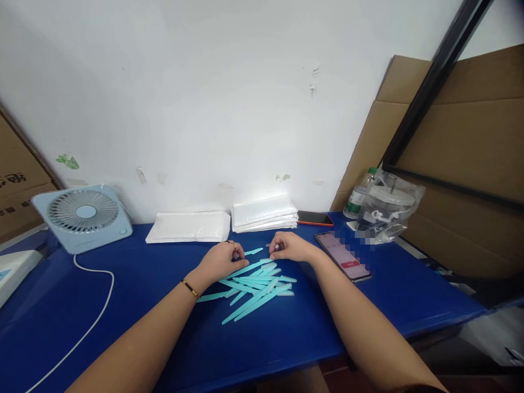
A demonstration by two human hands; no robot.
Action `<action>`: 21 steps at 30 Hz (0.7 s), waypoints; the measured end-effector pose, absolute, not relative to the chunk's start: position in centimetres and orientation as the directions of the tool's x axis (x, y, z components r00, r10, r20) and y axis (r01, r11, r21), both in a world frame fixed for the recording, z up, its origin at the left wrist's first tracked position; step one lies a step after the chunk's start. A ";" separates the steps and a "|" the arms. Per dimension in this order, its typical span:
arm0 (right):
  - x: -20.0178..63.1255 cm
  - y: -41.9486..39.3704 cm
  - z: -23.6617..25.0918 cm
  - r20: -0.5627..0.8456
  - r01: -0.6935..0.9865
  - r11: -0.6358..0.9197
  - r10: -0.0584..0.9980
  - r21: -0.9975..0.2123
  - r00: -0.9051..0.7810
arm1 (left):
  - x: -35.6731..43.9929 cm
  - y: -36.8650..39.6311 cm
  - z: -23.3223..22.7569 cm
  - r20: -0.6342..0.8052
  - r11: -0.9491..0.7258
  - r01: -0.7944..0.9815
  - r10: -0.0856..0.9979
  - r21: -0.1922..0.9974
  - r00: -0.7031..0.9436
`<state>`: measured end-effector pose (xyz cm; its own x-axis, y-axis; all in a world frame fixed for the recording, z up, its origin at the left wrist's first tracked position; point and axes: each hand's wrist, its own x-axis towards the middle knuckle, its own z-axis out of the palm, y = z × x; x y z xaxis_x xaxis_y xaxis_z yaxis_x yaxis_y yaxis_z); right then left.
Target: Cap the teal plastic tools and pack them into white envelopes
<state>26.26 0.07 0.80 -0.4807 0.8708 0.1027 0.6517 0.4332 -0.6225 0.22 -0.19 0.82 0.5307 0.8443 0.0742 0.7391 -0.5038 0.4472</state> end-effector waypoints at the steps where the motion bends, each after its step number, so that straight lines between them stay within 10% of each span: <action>1: 26.0 0.0 0.8 0.090 0.647 0.446 0.858 -0.619 -0.506 | 0.3 -0.3 0.9 0.040 -0.511 0.731 0.830 0.452 0.556; 14: 27.7 0.2 1.6 -0.019 0.733 0.245 0.943 -0.635 -0.332 | 0.1 0.8 0.5 0.082 -0.434 0.802 0.893 0.410 0.442; 21: 26.2 -1.0 2.3 -0.044 0.648 0.467 0.791 -0.601 -0.611 | 1.1 -0.9 1.4 0.033 -0.514 0.714 0.821 0.475 0.569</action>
<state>26.24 -0.98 2.25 -0.6108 0.7906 -0.0438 0.6482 0.4674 -0.6012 1.06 -0.94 1.44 0.5693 0.8215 0.0328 0.7144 -0.5140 0.4749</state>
